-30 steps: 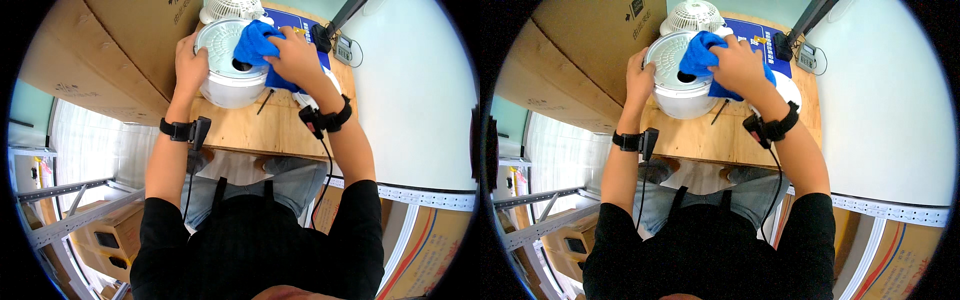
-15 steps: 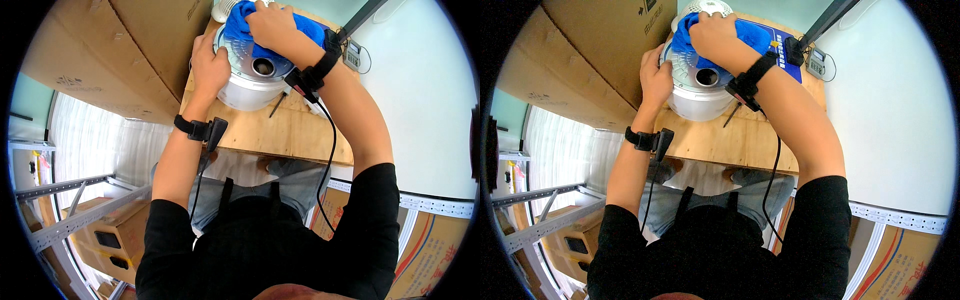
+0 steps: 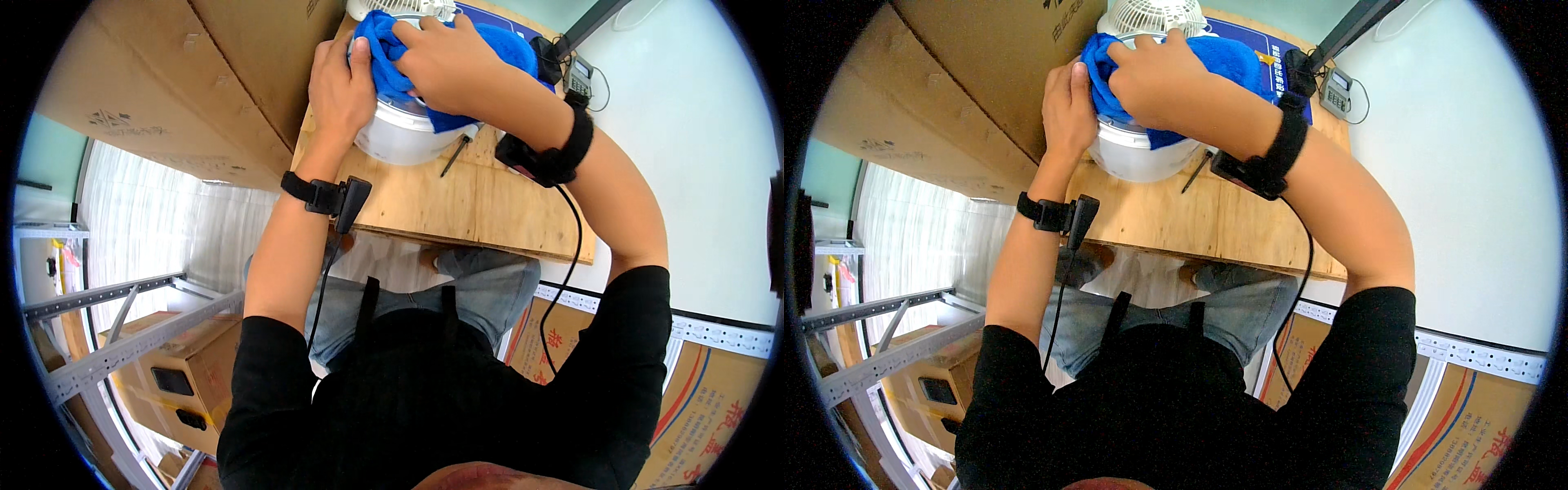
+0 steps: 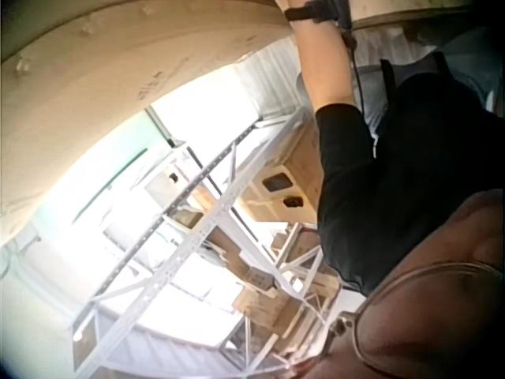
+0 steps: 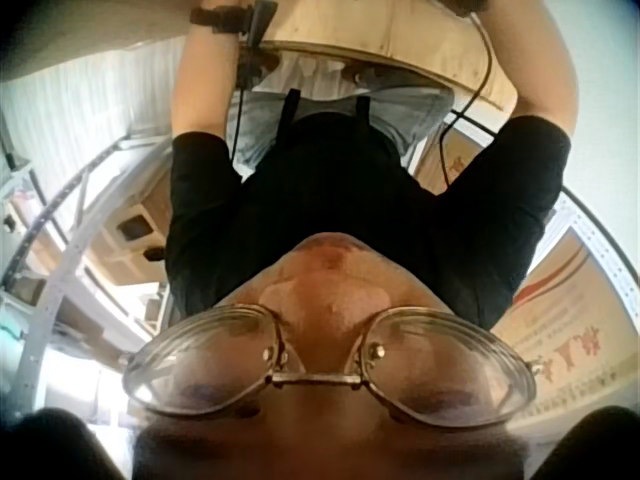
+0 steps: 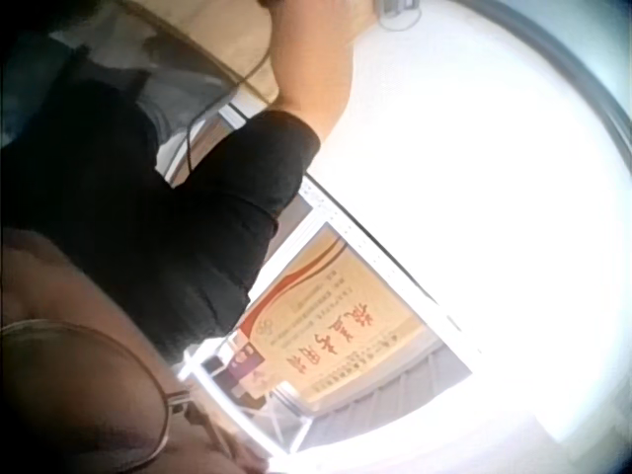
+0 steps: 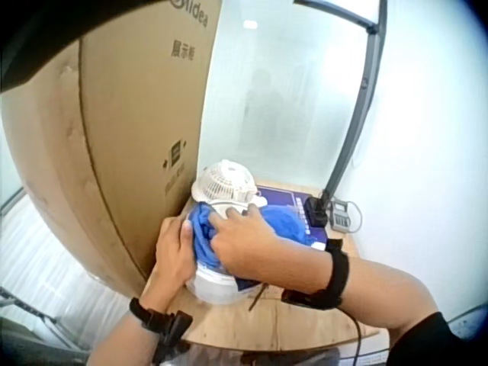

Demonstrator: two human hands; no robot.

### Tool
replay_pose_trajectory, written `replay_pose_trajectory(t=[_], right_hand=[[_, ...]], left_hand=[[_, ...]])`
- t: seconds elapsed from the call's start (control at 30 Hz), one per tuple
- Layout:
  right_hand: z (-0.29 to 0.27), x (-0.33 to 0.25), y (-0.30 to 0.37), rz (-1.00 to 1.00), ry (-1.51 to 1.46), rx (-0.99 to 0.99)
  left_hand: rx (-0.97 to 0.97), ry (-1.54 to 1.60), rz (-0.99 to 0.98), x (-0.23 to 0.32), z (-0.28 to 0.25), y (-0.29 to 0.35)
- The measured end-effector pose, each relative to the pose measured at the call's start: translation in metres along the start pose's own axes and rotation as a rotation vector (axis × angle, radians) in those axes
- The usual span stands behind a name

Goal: The person uses a screwdriver to fasten screws into the lid of a white bucket-like appliance. They then wipe the lid with a blue cloth and place a white plastic cover on top, securing it by hand.

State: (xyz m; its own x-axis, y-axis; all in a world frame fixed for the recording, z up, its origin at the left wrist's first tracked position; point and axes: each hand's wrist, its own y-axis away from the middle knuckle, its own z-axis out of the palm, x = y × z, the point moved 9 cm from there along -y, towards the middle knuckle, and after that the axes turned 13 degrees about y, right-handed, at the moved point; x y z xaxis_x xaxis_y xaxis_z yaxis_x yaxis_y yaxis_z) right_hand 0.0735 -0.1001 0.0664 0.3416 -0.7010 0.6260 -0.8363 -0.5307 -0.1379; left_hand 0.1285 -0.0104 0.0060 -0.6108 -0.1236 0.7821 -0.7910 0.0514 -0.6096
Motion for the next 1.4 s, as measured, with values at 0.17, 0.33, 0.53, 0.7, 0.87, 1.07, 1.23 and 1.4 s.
replay_pose_trajectory(t=[0.17,0.33,0.53,0.7,0.87,1.07,1.23,1.4], right_hand=[[0.004,0.004,-0.001,0.038,-0.067,-0.082],[0.024,0.017,-0.029,0.17,-0.119,-0.09],[0.018,0.013,-0.032,0.081,-0.061,-0.159],[0.008,0.001,-0.011,-0.051,-0.013,-0.116],[-0.009,-0.005,0.016,-0.129,0.106,0.048],[-0.022,0.012,0.036,-0.094,0.163,0.097],[-0.004,0.075,0.039,0.219,0.046,-0.133],[0.023,0.052,0.038,0.171,0.15,-0.052]], left_hand=[[0.002,0.011,0.004,-0.004,0.002,0.001],[0.004,-0.002,0.009,-0.003,0.003,-0.001],[0.022,-0.001,0.02,-0.006,0.0,-0.002],[-0.023,-0.033,-0.002,-0.001,0.004,-0.004],[-0.013,-0.009,-0.032,-0.01,0.003,-0.004],[-0.032,0.003,-0.077,-0.015,0.003,-0.003],[-0.038,0.013,-0.078,-0.017,0.003,-0.003],[-0.036,0.022,-0.074,-0.015,0.006,-0.003]])
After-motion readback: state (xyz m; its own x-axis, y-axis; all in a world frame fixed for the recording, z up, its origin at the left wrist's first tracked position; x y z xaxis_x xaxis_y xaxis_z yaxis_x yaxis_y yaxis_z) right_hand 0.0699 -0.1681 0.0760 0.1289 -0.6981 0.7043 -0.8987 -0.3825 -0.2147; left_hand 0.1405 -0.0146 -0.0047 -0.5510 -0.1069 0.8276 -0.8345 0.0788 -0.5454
